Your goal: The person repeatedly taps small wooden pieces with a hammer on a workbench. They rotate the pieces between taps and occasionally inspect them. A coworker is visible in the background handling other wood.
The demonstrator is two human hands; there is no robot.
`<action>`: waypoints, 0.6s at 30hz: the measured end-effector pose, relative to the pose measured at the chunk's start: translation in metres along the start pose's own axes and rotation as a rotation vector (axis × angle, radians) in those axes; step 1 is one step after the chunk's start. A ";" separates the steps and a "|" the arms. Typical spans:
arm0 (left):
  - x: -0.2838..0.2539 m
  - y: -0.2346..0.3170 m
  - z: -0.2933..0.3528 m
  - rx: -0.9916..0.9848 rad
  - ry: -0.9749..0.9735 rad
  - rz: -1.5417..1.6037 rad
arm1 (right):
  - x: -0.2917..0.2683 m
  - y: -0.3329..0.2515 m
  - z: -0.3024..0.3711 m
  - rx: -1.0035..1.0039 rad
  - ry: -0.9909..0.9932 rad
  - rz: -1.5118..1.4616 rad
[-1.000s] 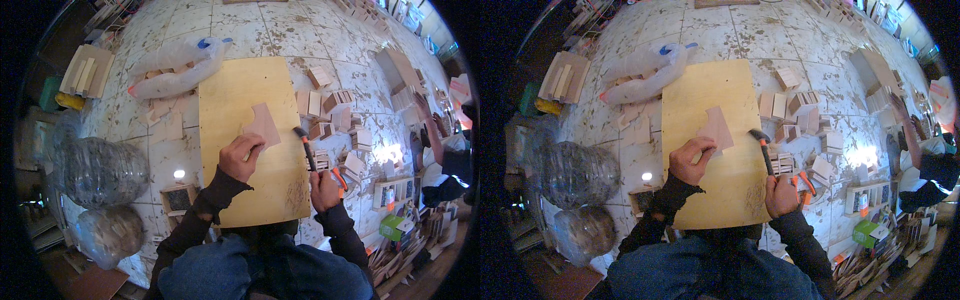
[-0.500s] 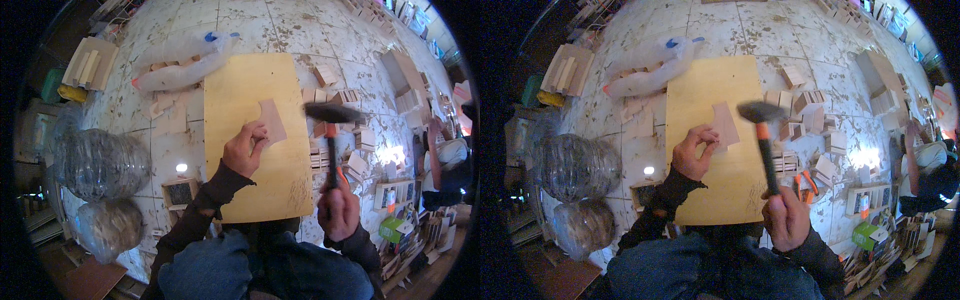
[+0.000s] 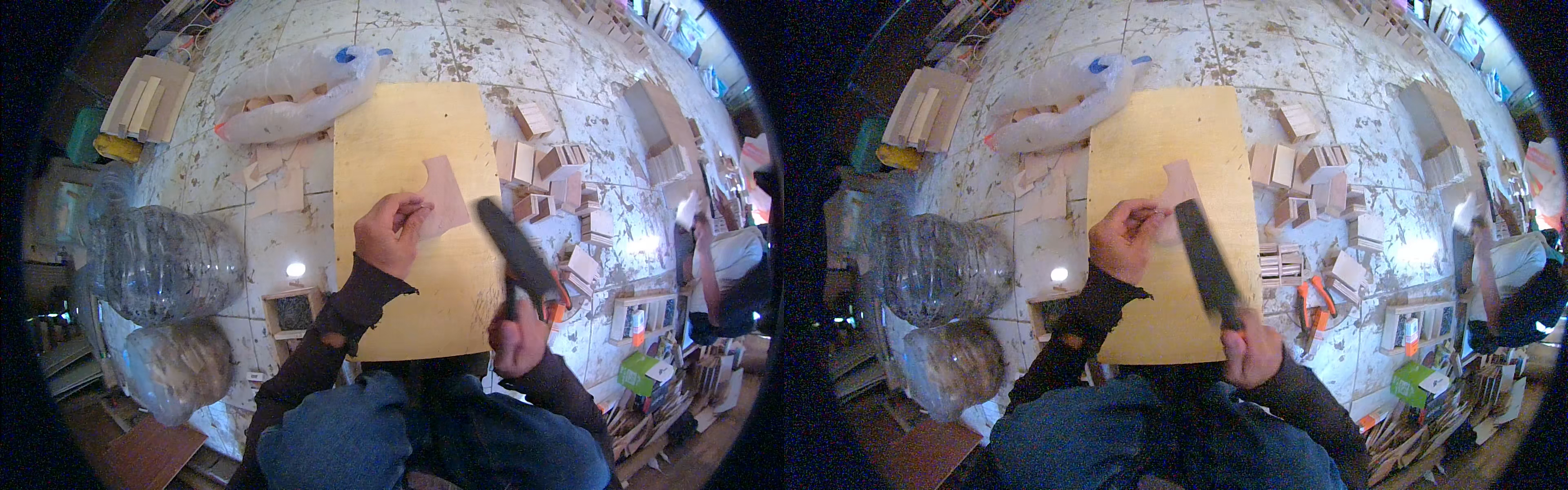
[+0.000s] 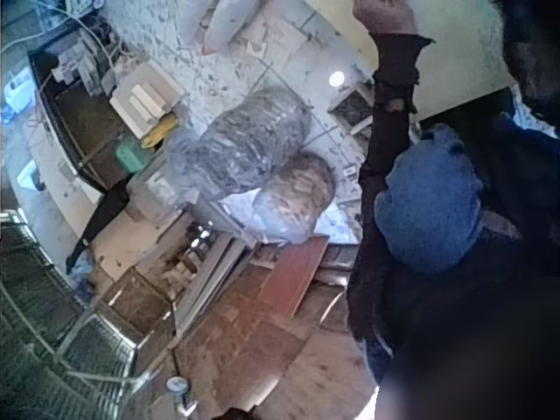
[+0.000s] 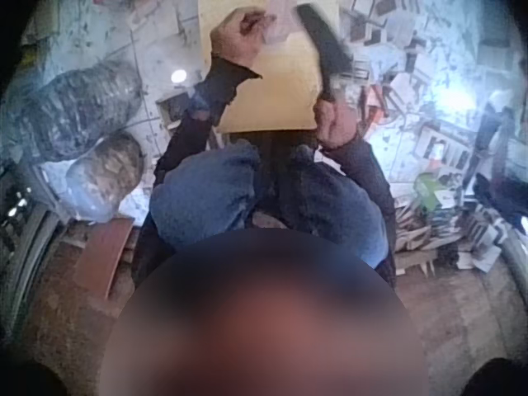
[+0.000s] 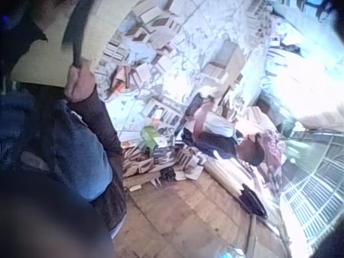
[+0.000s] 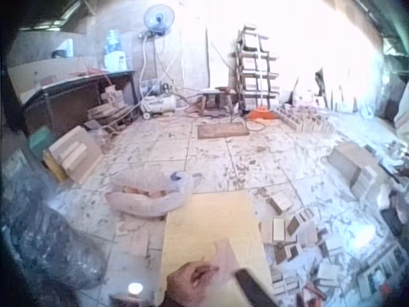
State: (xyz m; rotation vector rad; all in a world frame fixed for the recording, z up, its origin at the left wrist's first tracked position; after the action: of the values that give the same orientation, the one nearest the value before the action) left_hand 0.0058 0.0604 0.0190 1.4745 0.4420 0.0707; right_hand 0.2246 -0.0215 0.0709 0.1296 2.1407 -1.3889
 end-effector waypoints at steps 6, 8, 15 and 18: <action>-0.011 0.015 0.004 0.172 0.137 -0.059 | 0.014 0.026 0.008 0.221 -0.147 0.046; -0.012 0.020 0.013 0.253 0.151 -0.148 | 0.011 0.027 0.011 0.264 -0.136 0.018; -0.002 0.006 0.019 0.388 0.062 -0.324 | 0.000 0.011 -0.001 0.268 -0.184 -0.042; -0.004 -0.002 0.020 0.265 0.050 -0.208 | -0.001 0.003 -0.012 0.181 -0.199 -0.085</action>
State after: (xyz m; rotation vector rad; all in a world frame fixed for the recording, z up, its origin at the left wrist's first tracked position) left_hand 0.0086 0.0401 0.0190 1.6802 0.6627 -0.1207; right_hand 0.2213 -0.0095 0.0724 -0.0299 1.8761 -1.5746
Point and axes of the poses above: each hand's wrist, its own z-axis away from the middle knuckle, its own x-axis out of the palm, y = z × x, the point moved 4 cm from there along -z, towards the middle knuckle, and after that the axes turned 14 degrees about -x, right-handed, at the moved point
